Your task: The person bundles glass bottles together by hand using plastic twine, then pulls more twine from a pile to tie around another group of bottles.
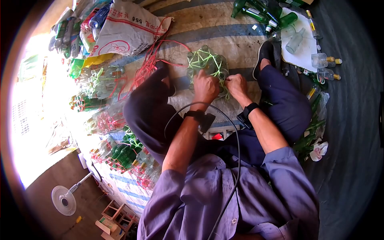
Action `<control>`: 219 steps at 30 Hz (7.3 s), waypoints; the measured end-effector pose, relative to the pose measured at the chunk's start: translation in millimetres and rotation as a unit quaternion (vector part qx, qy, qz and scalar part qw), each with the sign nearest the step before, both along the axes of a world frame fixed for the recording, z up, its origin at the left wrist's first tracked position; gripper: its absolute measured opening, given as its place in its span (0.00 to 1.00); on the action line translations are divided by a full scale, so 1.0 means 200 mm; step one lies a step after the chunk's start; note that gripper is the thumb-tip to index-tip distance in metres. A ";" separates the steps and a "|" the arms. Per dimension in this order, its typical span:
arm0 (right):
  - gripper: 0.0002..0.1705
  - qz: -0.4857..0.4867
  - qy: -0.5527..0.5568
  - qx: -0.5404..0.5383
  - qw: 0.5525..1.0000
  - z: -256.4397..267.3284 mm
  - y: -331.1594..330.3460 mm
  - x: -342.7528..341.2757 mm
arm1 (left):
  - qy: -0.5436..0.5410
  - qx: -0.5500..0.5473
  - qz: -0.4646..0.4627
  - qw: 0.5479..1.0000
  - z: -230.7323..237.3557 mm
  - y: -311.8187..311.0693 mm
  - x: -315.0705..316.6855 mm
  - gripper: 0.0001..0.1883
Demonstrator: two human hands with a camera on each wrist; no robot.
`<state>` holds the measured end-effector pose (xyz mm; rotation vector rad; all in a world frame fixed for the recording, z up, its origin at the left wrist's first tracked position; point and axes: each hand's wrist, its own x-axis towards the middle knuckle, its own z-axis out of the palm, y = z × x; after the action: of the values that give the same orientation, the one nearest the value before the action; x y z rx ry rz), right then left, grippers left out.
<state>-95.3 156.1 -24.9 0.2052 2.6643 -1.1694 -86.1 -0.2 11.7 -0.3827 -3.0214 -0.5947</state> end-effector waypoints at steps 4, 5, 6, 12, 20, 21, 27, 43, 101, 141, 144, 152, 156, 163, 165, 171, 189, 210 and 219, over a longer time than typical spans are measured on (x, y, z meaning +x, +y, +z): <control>0.10 -0.014 -0.066 -0.094 0.993 -0.09 0.01 -0.01 | 0.003 0.006 0.003 1.000 0.00 0.00 0.00 0.06; 0.10 -0.014 -0.066 -0.094 0.993 -0.11 0.02 -0.01 | -0.001 0.003 0.005 1.000 0.01 0.00 0.00 0.06; 0.10 -0.008 -0.078 -0.116 0.990 -0.12 0.02 -0.02 | -0.004 0.000 0.008 1.000 0.01 0.01 0.00 0.06; 0.07 0.005 -0.125 -0.296 0.947 -0.08 0.07 -0.01 | -0.004 -0.009 0.006 1.000 0.02 0.01 0.00 0.06; 0.07 -0.036 -0.194 -0.367 0.909 0.04 0.05 -0.01 | 0.002 -0.004 0.008 1.000 0.00 0.01 0.00 0.07; 0.07 -0.053 -0.206 -0.368 0.905 0.04 0.04 -0.01 | 0.010 0.002 0.009 1.000 0.01 0.01 0.00 0.07; 0.10 -0.037 -0.180 -0.308 0.933 -0.01 0.02 -0.02 | 0.037 0.013 0.012 0.999 0.01 0.01 0.02 0.07; 0.13 -0.113 -0.141 -0.411 0.893 0.01 0.02 0.05 | 0.019 0.035 0.010 0.999 0.00 0.00 0.00 0.07; 0.11 -0.098 -0.267 -0.359 0.889 -0.05 0.05 -0.06 | 0.043 0.045 -0.012 0.998 -0.04 -0.01 -0.01 0.05; 0.12 -0.186 -0.273 -0.416 0.847 -0.03 -0.01 -0.01 | 0.009 0.032 0.003 0.999 -0.04 0.00 -0.02 0.06; 0.11 -0.208 -0.275 -0.448 0.825 -0.03 -0.01 -0.01 | 0.035 0.022 0.003 0.999 -0.04 0.01 -0.01 0.06; 0.08 -0.180 -0.276 -0.464 0.822 -0.11 -0.01 0.00 | 0.023 -0.009 0.012 1.000 -0.03 0.03 0.00 0.05; 0.05 -0.159 -0.223 -0.447 0.852 -0.17 -0.02 0.01 | -0.007 -0.012 0.015 1.000 -0.03 0.04 0.00 0.05; 0.02 -0.161 -0.214 -0.449 0.852 -0.12 -0.02 0.01 | -0.006 0.012 0.019 1.000 -0.01 0.05 0.00 0.04; 0.06 -0.168 -0.227 -0.462 0.840 -0.11 -0.02 0.00 | 0.000 0.011 0.031 0.999 0.00 0.06 0.00 0.04; 0.14 -0.184 -0.267 -0.519 0.791 -0.08 -0.01 0.01 | -0.003 0.019 0.043 0.999 -0.02 0.06 0.01 0.05; 0.15 -0.211 -0.291 -0.528 0.770 -0.02 -0.02 0.00 | -0.022 0.121 0.123 0.985 -0.03 0.08 0.02 0.17; 0.17 -0.085 -0.086 -0.223 0.967 -0.05 -0.02 0.04 | 0.019 0.191 0.132 0.973 -0.12 0.06 0.04 0.13; 0.24 -0.018 -0.100 -0.152 0.983 0.03 0.00 0.02 | 0.007 0.182 0.120 0.976 -0.13 0.04 0.04 0.18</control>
<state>-91.6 155.9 -19.8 0.3013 2.2855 -1.4619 -78.5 7.5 -13.8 -0.0048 -2.7962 -1.0867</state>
